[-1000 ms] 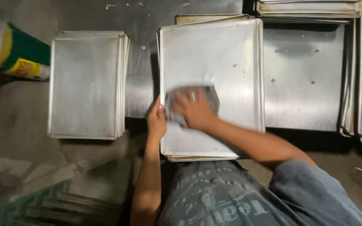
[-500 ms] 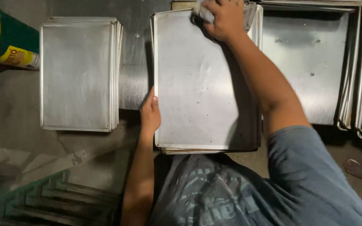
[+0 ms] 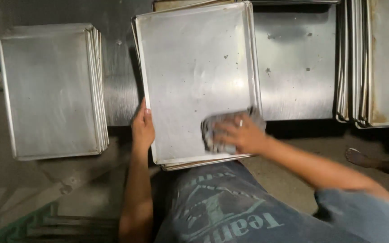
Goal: Greasing or wiping metal baking trays with a cloth in a commercial bakery setting.
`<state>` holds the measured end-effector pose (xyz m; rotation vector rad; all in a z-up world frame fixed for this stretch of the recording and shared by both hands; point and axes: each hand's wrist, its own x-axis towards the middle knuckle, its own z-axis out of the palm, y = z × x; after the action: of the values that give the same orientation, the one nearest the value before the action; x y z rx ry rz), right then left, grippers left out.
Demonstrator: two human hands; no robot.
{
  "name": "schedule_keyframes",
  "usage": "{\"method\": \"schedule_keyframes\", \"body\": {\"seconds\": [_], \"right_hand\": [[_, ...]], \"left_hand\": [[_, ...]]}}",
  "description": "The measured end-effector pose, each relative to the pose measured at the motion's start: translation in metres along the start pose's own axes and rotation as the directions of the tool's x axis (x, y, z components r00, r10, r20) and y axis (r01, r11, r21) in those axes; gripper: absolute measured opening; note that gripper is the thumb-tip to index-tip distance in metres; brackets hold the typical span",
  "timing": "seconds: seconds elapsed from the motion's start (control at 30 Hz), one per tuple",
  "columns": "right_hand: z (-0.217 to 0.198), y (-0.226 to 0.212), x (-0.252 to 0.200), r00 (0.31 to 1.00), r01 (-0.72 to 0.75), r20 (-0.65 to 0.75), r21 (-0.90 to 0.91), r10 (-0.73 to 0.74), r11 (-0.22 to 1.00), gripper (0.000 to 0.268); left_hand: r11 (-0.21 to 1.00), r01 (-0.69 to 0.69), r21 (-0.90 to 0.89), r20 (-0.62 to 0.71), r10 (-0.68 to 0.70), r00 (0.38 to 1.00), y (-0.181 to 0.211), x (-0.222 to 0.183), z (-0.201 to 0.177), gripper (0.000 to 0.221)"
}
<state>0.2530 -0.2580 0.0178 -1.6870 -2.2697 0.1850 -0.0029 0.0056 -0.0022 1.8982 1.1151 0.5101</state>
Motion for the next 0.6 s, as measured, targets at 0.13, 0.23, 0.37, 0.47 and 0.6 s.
{"method": "schedule_keyframes", "body": {"seconds": [0.13, 0.23, 0.37, 0.47, 0.6], "right_hand": [[-0.023, 0.132, 0.056, 0.992, -0.101, -0.095, -0.191, 0.084, 0.976, 0.060], [-0.064, 0.201, 0.108, 0.900, -0.433, -0.239, -0.404, 0.364, 0.806, 0.072], [-0.055, 0.242, 0.130, 0.716, -0.698, -0.191, -0.219, 0.672, 0.682, 0.026], [-0.047, 0.168, 0.102, 0.781, -0.620, -0.258, -0.427, 0.569, 0.658, 0.022], [-0.038, 0.019, 0.036, 0.764, -0.615, -0.232, -0.545, 0.603, 0.570, 0.033]], "left_hand": [[1.000, 0.021, 0.011, 0.045, -0.021, 0.999, -0.011, 0.004, -0.001, 0.047], [1.000, -0.008, 0.000, 0.065, 0.008, 0.998, -0.015, 0.002, -0.001, 0.047], [1.000, -0.006, -0.023, 0.029, 0.007, 1.000, -0.008, 0.004, 0.005, 0.047], [0.997, -0.008, -0.070, 0.003, 0.008, 1.000, -0.010, 0.002, 0.010, 0.045], [0.988, -0.092, -0.127, -0.051, 0.087, 0.995, -0.023, 0.003, 0.015, 0.044]]}}
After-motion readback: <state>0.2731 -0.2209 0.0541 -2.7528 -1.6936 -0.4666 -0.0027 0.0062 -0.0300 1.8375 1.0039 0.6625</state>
